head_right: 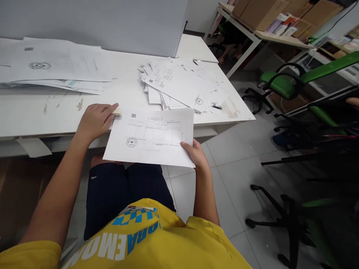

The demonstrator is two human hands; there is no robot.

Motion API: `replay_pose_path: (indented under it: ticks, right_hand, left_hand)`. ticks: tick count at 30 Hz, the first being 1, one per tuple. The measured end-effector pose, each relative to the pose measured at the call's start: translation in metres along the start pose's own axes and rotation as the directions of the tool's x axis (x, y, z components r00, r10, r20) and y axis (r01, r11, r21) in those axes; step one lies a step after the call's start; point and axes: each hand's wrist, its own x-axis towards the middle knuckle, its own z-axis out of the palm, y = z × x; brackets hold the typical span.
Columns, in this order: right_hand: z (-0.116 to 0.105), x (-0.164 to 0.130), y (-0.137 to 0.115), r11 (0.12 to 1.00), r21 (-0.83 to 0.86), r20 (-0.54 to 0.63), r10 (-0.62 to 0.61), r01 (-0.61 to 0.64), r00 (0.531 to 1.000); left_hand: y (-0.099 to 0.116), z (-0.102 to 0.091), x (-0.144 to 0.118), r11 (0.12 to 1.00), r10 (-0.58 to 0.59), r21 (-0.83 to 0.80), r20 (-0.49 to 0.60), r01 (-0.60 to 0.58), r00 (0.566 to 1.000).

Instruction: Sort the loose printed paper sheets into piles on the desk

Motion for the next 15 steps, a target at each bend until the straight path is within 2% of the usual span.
replay_pose_path:
  ticks: [9,15]
  right_hand:
    - [-0.0002,0.0025,0.0037,0.999,-0.035,0.003,-0.038,0.038,0.999]
    - [-0.0015,0.0049,0.0077,0.999,0.007,0.010,-0.032,0.032,0.999]
  left_hand:
    - [-0.0004,0.0012,0.0003,0.998,-0.023,0.066,-0.013,0.024,1.000]
    - [-0.0004,0.0020,-0.0002,0.996,-0.016,0.091,-0.021,0.018,1.000]
